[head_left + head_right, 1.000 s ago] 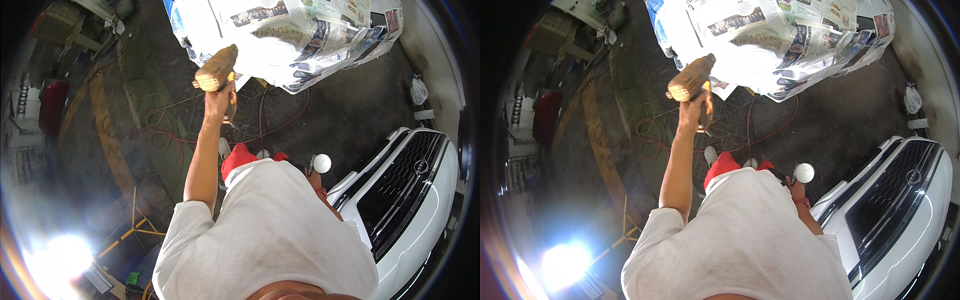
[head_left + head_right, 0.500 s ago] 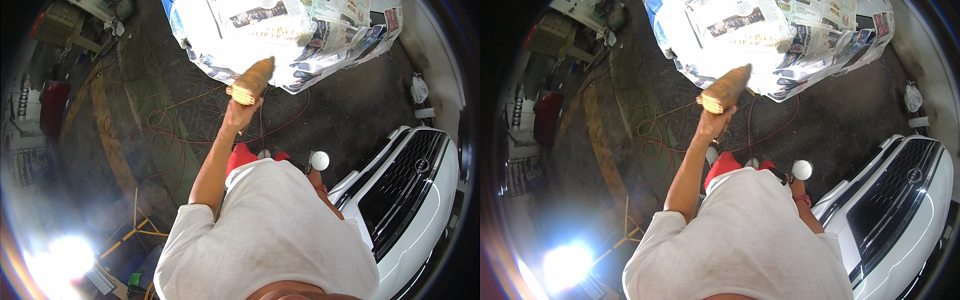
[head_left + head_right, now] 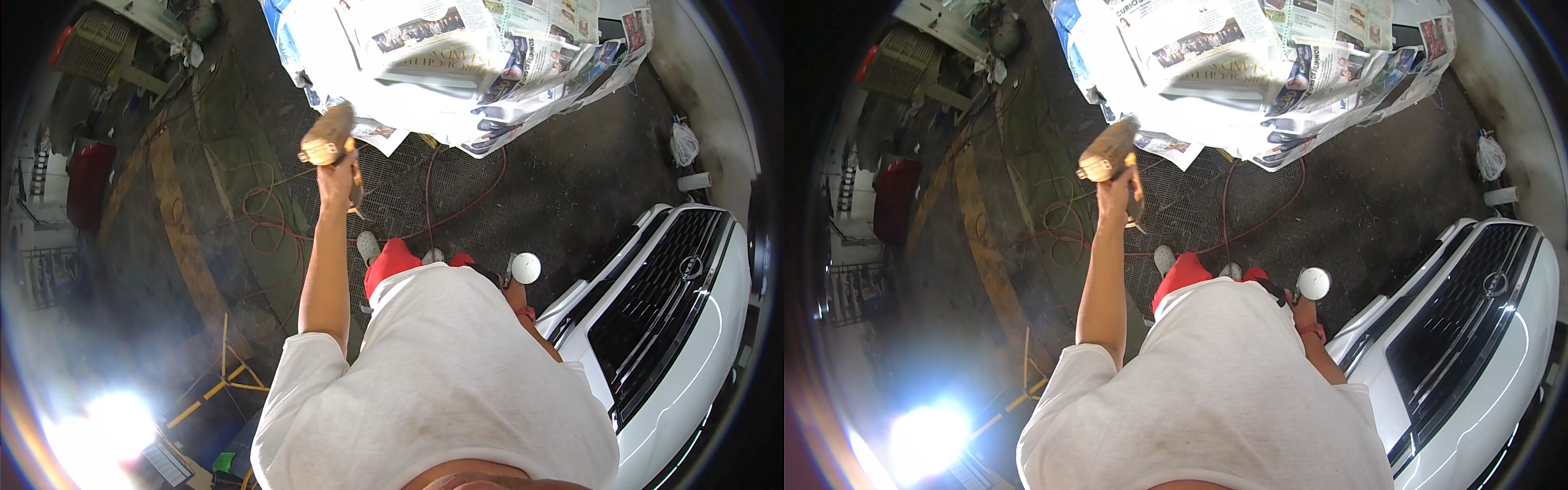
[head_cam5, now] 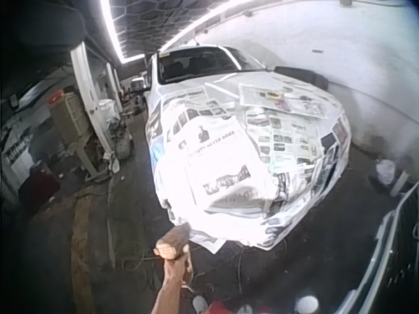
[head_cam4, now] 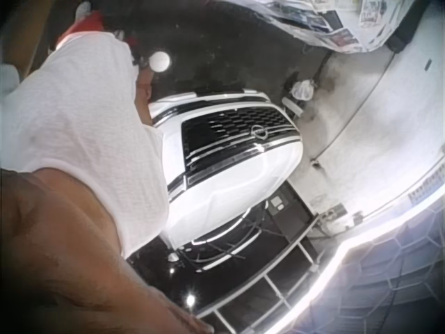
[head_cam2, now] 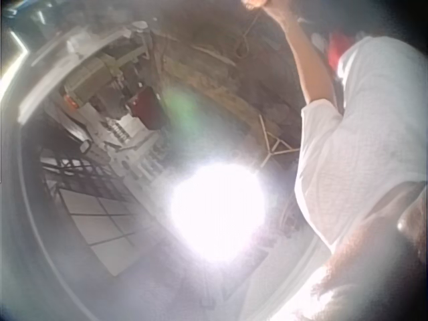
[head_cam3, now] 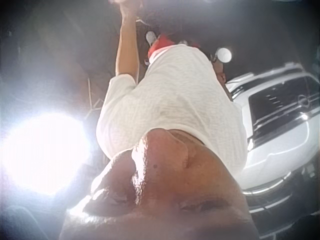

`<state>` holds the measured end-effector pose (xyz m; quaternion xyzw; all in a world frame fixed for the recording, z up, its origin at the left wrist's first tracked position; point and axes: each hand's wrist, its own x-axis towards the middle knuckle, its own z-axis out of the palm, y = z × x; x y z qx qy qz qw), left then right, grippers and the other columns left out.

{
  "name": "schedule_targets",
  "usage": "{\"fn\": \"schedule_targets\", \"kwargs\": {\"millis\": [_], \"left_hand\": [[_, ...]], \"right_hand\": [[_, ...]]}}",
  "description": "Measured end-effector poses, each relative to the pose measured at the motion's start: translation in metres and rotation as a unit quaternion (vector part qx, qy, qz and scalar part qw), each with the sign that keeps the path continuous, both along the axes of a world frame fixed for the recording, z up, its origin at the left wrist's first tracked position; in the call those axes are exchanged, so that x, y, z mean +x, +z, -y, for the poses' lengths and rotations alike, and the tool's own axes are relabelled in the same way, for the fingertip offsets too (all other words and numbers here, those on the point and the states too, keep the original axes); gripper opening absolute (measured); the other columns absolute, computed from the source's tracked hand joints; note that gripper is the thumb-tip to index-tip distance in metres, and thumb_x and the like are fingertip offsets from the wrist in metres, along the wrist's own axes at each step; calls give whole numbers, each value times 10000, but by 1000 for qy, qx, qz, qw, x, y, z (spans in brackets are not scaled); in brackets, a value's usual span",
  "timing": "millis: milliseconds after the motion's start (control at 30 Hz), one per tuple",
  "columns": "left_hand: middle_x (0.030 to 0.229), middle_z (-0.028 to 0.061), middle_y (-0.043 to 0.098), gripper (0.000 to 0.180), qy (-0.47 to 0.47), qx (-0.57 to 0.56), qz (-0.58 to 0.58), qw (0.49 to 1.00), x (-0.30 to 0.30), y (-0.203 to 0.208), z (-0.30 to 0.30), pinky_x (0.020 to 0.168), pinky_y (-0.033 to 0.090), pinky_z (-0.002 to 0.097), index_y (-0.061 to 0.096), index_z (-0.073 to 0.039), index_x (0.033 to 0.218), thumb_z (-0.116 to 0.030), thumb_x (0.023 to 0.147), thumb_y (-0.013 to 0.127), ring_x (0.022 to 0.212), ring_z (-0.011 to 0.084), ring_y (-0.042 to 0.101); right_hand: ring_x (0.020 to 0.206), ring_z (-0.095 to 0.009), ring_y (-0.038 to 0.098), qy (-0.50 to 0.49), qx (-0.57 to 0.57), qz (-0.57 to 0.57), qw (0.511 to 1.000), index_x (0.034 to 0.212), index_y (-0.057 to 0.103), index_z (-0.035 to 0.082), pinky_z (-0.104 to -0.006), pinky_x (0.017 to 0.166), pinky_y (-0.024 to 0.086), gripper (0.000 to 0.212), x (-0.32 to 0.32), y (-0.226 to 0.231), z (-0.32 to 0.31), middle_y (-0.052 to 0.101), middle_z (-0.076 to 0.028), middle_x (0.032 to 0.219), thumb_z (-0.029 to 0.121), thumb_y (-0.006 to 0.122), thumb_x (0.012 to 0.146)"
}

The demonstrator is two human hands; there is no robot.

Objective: The person uses a spray gun to apply white paint to a car hood covered in newspaper. They then use a heat gun to dry the painted surface, moving the tool back and forth across the hood.

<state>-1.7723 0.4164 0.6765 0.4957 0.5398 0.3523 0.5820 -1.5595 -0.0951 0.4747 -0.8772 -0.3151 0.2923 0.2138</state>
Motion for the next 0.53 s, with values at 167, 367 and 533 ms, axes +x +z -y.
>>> {"fn": "schedule_targets", "kwargs": {"millis": [167,367,533], "left_hand": [[742,24,606,114,116,14,63,991,-17,7,-16,558,479,295,626,-51,952,-97,913,723,629,125,591],[859,32,642,224,-24,-13,124,992,-8,44,14,637,511,298,647,-39,1084,-102,899,757,697,119,601],[1125,58,676,531,-175,8,83,981,-23,36,10,965,484,334,611,-23,1314,-188,865,842,1053,164,622]], "right_hand": [[1139,-547,592,5,-16,18,1000,1350,534,-42,-559,951,485,660,-3,-1,1,621,-363,1228,475,683,968],[1164,-547,585,-7,-7,31,999,1392,512,-32,-554,979,483,698,-13,-4,-4,609,-361,1265,498,674,967],[1201,-543,571,5,29,55,998,1444,488,-10,-551,1007,474,722,-24,17,-31,595,-359,1309,498,676,966]]}}
